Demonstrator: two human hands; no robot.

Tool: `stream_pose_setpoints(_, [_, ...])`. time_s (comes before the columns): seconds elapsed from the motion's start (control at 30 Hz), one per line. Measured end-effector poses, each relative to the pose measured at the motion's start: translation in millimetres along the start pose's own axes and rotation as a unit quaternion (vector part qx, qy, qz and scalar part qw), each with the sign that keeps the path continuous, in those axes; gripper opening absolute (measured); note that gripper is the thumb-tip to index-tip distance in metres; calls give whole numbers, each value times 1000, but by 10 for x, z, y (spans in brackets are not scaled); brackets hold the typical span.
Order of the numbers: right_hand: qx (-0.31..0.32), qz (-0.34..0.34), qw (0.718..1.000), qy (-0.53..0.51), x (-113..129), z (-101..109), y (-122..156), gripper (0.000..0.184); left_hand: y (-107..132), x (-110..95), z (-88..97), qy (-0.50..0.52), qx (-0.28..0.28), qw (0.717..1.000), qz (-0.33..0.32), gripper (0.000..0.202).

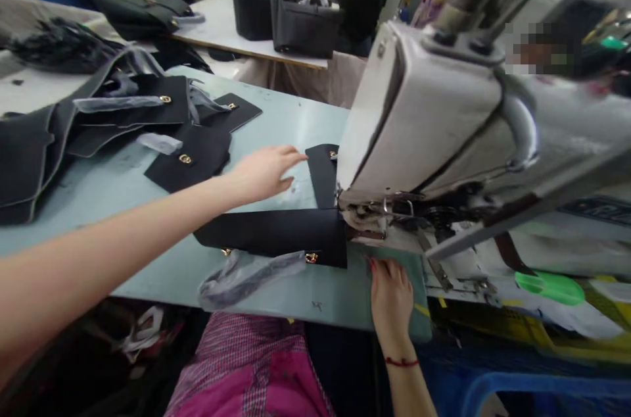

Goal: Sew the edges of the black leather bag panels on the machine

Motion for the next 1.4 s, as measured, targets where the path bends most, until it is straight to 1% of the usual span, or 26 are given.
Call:
stream_pose_setpoints(0.03, [-8, 4, 1000, -12, -37, 18, 16, 48, -132, 50, -253, -61, 49, 995, -56, 52])
stream_pose_setpoints(0.07, [-19, -1, 999, -34, -96, 46, 42, 53, -229, 52, -486, -95, 72, 986, -115, 61])
stream_pose_setpoints(0.1, [-32, -17, 997, -67, -173, 84, 79, 57, -296, 8, -693, -107, 79, 976, -174, 65])
stream_pose_setpoints(0.13, [-39, -45, 993, -106, -261, 119, 125, 59, -343, -68, -861, -103, 71, 965, -229, 63])
stream_pose_setpoints(0.17, [-37, -83, 985, -146, -349, 151, 180, 60, -379, -156, -986, -91, 54, 957, -270, 56])
stream_pose_setpoints(0.2, [-21, -121, 976, -182, -414, 174, 240, 59, -414, -237, -1074, -79, 36, 952, -294, 46])
stream_pose_setpoints(0.23, [-4, -150, 966, -210, -441, 205, 297, 59, -452, -301, -1132, -69, 20, 950, -302, 37])
stream_pose_setpoints(0.3, [7, -183, 953, -240, -386, 319, 374, 58, -537, -347, -1177, -63, 6, 958, -281, 29])
stream_pose_setpoints(0.37, [-10, -184, 951, -249, -211, 480, 374, 56, -610, -274, -1146, -67, 7, 968, -242, 30])
stream_pose_setpoints(0.47, [-1, -153, 952, -264, 175, 659, 222, 47, -648, 28, -975, -78, 5, 982, -173, 34])
stream_pose_setpoints(0.57, [42, -88, 957, -275, 590, 752, -82, 35, -576, 375, -717, -96, 1, 991, -96, 38])
stream_pose_setpoints(0.63, [54, -54, 965, -251, 824, 800, -332, 31, -479, 507, -536, -111, -7, 992, -51, 40])
stream_pose_setpoints(0.73, [63, -33, 985, -158, 1102, 839, -709, 25, -305, 540, -319, -129, -17, 992, 4, 43])
stream_pose_setpoints(0.8, [89, -20, 992, -84, 1256, 834, -910, 20, -194, 509, -223, -134, -20, 990, 26, 44])
stream_pose_setpoints(0.87, [114, -10, 993, -35, 1363, 831, -1034, 18, -117, 470, -149, -134, -27, 990, 20, 43])
stream_pose_setpoints(0.93, [126, -5, 992, -31, 1407, 845, -1048, 18, -102, 469, -89, -133, -42, 990, 10, 40])
stream_pose_setpoints(0.97, [127, -3, 990, -53, 1406, 856, -1006, 19, -125, 497, -68, -130, -51, 990, 17, 39])
stream_pose_setpoints(1.03, [115, 0, 984, -137, 1345, 880, -825, 22, -236, 591, -59, -106, -71, 990, 59, 40])
stream_pose_setpoints(1.1, [73, -6, 968, -240, 1175, 904, -547, 24, -426, 646, -129, -40, -82, 993, 76, 44])
stream_pose_setpoints(1.17, [9, -27, 955, -296, 879, 898, -234, 29, -656, 607, -270, 50, -58, 996, 40, 50])
stream_pose_setpoints(1.23, [-23, -61, 961, -269, 522, 805, 44, 31, -844, 534, -377, 123, -25, 992, 15, 61])
stream_pose_setpoints(1.27, [-24, -81, 967, -239, 350, 728, 148, 33, -897, 501, -379, 148, -22, 989, 18, 65])
stream_pose_setpoints(1.3, [-12, -100, 974, -204, 200, 633, 223, 35, -913, 461, -331, 165, -33, 985, 28, 65])
stream_pose_setpoints(1.33, [8, -114, 979, -171, 84, 528, 267, 37, -879, 400, -230, 178, -60, 982, 33, 60])
stream_pose_setpoints(1.37, [28, -119, 982, -143, 10, 425, 281, 38, -786, 306, -91, 188, -95, 977, 29, 53])
stream_pose_setpoints(1.4, [42, -116, 985, -122, -19, 335, 265, 39, -629, 175, 67, 194, -130, 972, 17, 44])
Point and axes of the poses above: each hand's wrist, its own y-axis away from the middle knuckle, its own z-axis out of the back of the hand, x = y × z, the point moved 6 cm from there along -y, towards the middle knuckle, and after that the axes turned 7 degrees about -x, right-handed, at the moved point
